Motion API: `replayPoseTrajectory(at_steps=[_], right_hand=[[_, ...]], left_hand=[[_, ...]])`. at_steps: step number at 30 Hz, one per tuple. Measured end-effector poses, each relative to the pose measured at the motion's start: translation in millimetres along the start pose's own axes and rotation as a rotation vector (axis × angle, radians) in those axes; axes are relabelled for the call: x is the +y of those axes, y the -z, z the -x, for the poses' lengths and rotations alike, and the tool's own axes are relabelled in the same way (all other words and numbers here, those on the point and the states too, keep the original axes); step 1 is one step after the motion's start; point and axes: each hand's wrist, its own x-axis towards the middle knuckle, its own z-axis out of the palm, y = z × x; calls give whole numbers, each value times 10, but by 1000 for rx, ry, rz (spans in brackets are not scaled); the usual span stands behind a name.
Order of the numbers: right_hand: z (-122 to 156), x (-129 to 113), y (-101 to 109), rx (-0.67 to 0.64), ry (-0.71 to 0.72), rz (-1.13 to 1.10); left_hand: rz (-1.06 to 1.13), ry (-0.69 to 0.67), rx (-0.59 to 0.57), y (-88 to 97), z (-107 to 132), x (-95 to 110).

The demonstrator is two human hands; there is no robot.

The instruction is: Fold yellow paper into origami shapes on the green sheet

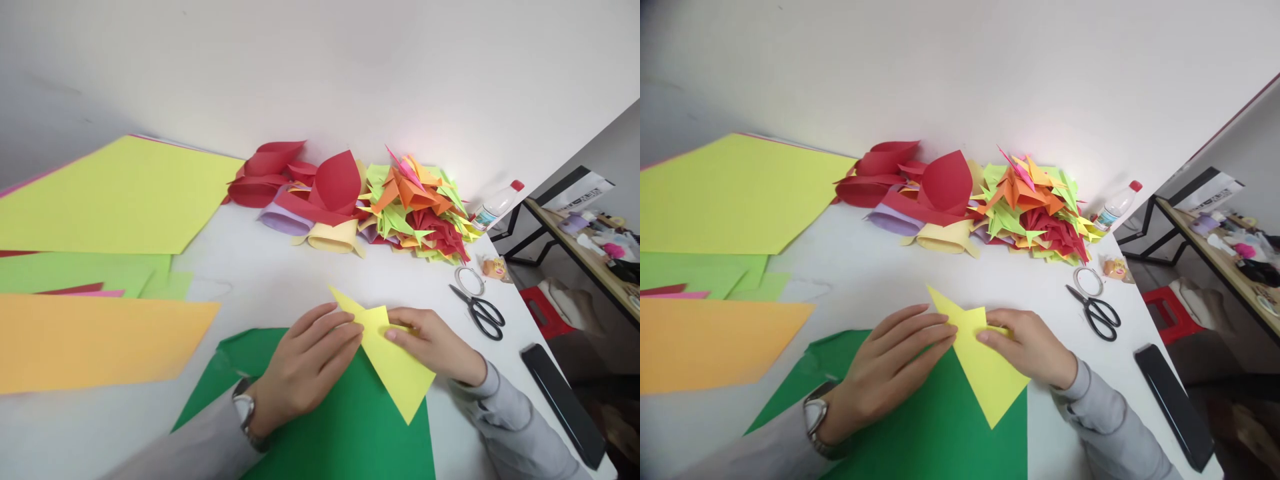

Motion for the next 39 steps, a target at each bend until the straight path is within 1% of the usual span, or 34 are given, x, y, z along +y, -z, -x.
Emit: replayPoseTrajectory(at_steps=[2,4,7,10,14,16,18,21,24,26,29,31,34,36,39], right_hand=[[11,7,8,14,41,170],[12,60,3,55,78,310],[3,169,-18,103,173,523],[-2,219,-36,131,289,742],[3,165,-45,189,465,905],[6,117,-56,216,542,966],[10,75,-77,255,579,1026],[26,37,-127,293,582,1098],[53,28,-191,280,562,1148],[67,30,-231,264,526,1173],[53,42,-253,221,429,1175],[12,69,-231,169,344,1145],[-67,139,-154,76,240,1076],[-105,185,-104,34,220,986],[-128,226,-74,56,225,840]], left_hand=[[-14,-22,-44,-9,-13,19],[5,-12,-98,-43,-15,32],[77,49,-174,-108,-1,34],[129,118,-193,-146,19,17],[126,163,-184,-158,37,-4],[112,177,-222,-160,43,-7],[112,171,-256,-159,47,-3],[120,139,-257,-155,56,18],[127,152,-268,-167,81,49],[124,178,-301,-189,108,66],[94,206,-392,-228,154,80],[73,221,-447,-246,178,80],[80,259,-489,-256,187,72],[103,293,-489,-258,179,64],[144,339,-471,-259,161,51]])
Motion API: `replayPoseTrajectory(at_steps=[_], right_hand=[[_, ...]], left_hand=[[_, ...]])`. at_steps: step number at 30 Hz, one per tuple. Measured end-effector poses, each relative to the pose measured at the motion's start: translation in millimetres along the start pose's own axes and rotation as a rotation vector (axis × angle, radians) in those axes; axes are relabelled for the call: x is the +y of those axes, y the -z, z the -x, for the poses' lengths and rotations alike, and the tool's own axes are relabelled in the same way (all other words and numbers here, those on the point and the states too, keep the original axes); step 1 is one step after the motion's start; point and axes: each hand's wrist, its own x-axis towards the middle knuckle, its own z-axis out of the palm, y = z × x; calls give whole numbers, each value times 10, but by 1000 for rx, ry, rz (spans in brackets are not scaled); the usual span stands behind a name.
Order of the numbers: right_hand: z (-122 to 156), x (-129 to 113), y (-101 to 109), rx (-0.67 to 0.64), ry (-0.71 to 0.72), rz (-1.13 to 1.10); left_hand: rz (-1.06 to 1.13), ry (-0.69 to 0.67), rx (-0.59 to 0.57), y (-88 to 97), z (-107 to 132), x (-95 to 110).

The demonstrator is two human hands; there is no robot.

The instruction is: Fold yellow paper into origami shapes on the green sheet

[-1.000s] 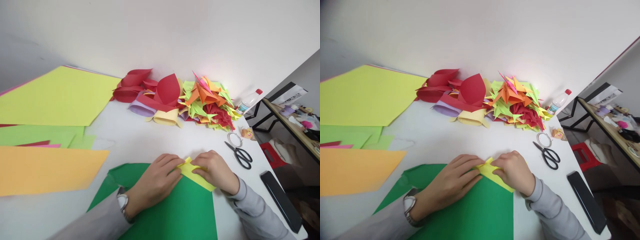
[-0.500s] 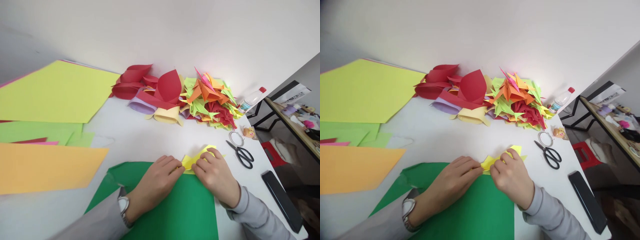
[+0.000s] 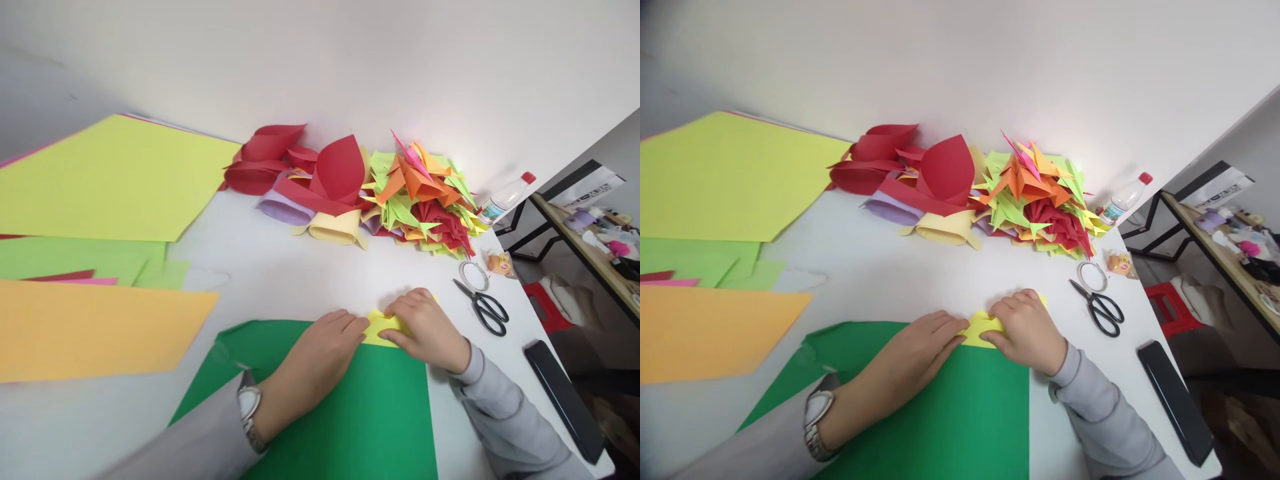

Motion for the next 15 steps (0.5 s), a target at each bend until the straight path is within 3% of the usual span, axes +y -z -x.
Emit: replayPoseTrajectory(at_steps=[9,15], right_hand=[[-127,145,-111,-75,-19,-223],[-106,99,-67,-48,11,-96]], left_hand=[[140,92,-54,87,-74,-23],[225,106,-60,73,-90,-113]])
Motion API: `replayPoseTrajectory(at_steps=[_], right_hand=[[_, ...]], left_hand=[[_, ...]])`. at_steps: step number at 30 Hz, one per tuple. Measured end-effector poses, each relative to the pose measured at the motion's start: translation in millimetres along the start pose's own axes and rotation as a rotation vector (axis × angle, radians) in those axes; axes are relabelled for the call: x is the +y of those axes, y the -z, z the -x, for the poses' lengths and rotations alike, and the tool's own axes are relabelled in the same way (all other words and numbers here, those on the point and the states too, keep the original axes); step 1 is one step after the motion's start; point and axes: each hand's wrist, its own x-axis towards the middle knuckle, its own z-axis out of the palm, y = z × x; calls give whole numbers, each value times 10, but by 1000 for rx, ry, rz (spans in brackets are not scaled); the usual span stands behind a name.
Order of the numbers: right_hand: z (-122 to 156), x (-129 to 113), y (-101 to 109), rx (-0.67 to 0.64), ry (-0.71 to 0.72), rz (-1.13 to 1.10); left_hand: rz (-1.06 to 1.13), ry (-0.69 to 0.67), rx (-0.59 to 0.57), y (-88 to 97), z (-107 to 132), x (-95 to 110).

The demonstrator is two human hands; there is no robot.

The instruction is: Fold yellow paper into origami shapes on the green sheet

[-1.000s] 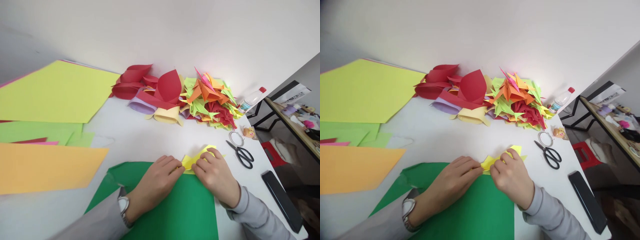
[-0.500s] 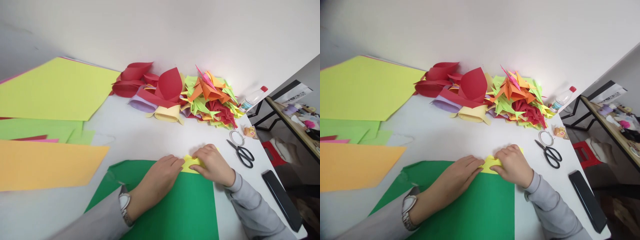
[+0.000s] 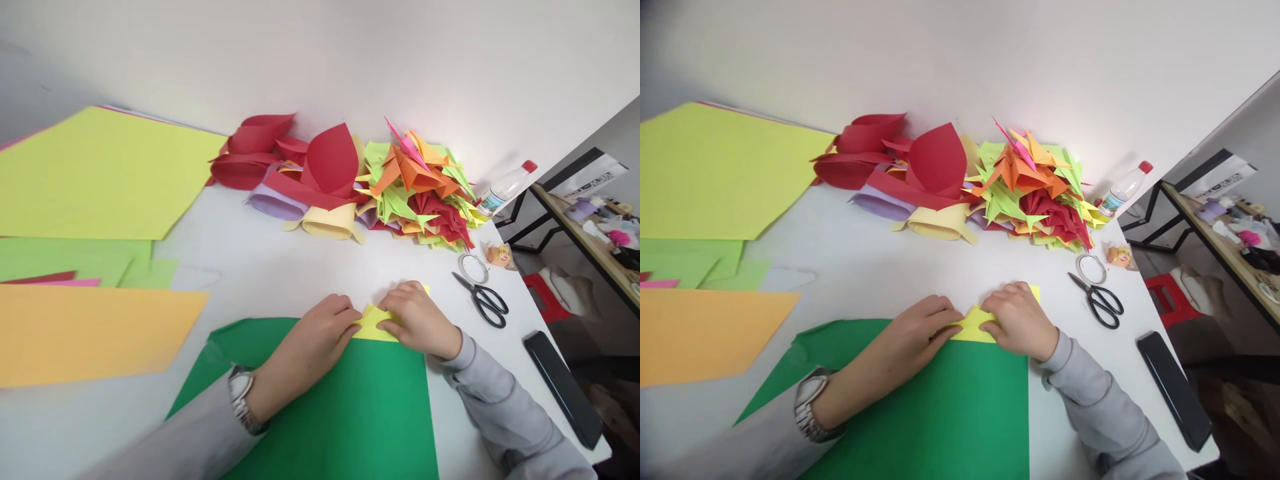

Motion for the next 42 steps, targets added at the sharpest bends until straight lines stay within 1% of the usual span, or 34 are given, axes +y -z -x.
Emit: replayPoseTrajectory(at_steps=[3,6,10,12,14,16,18,23,28,31,37,42], right_hand=[[13,-36,21,-11,27,56],[33,-114,5,23,83,193],[107,-294,-107,182,172,401],[166,-379,-189,268,223,448],[229,-436,-267,341,234,482],[285,-463,-330,387,229,509],[327,-469,-375,402,231,526],[343,-455,-416,400,179,510],[276,-452,-393,415,138,453],[263,-468,-396,433,156,443],[289,-498,-437,479,230,570],[260,-513,-418,465,208,564]], left_hand=[[-2,-21,-15,27,-8,-44],[-56,-89,-33,72,-21,-63],[-263,-247,-18,127,-34,-26],[-361,-346,-30,153,-29,-3],[-444,-426,-57,178,-14,6],[-519,-479,-74,201,7,0],[-577,-515,-75,223,27,-7],[-645,-545,-80,255,63,44],[-642,-518,-62,199,101,115],[-647,-510,-66,191,119,114],[-703,-513,-101,263,156,116],[-739,-507,-106,252,190,149]])
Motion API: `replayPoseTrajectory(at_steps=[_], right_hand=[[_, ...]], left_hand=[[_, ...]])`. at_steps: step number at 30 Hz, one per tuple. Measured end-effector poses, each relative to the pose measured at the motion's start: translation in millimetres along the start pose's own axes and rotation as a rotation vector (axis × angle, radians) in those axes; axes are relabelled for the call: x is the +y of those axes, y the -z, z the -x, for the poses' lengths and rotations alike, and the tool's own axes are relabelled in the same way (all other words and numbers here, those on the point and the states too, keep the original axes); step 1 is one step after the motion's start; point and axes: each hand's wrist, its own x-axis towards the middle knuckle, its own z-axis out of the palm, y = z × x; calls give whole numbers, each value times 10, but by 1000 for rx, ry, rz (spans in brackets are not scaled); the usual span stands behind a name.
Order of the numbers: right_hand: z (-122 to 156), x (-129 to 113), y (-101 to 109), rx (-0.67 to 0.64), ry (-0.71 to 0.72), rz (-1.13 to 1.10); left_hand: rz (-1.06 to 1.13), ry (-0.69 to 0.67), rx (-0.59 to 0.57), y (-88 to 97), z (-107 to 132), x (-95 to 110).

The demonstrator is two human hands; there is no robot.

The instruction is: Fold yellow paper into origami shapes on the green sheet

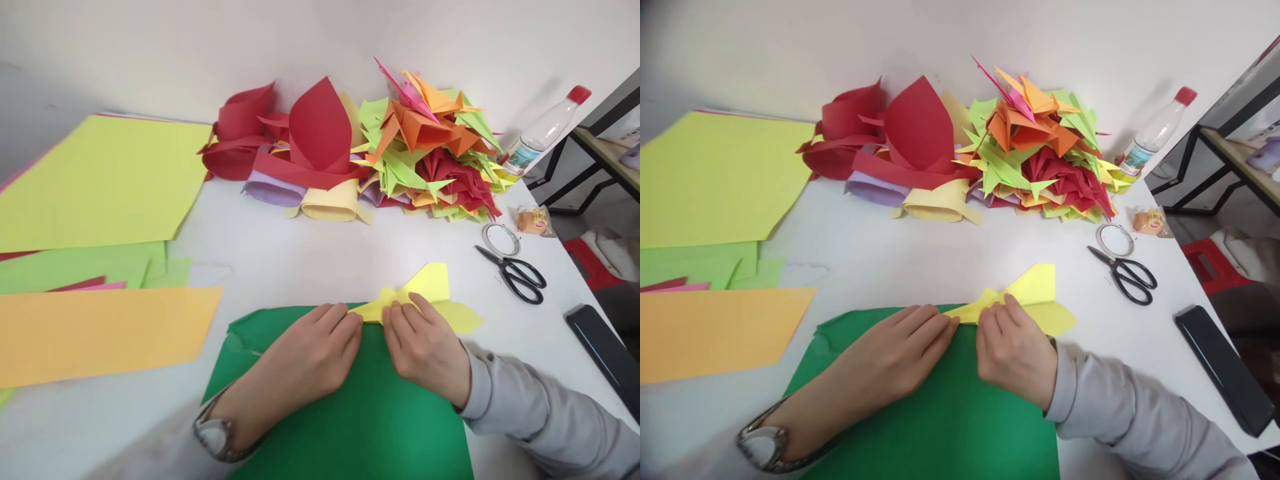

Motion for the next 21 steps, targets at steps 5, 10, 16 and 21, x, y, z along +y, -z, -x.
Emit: replayPoseTrajectory(at_steps=[5,10,16,21], right_hand=[[-31,-10,-2,-36,-23,-31],[-23,-32,-11,-37,-7,-55],[-29,-42,10,-12,55,23],[-22,-39,22,-7,79,51]], left_hand=[[9,35,-1,11,-4,-6],[19,52,-27,60,23,-32],[30,40,-49,76,70,-47],[60,53,-41,65,86,-75]])
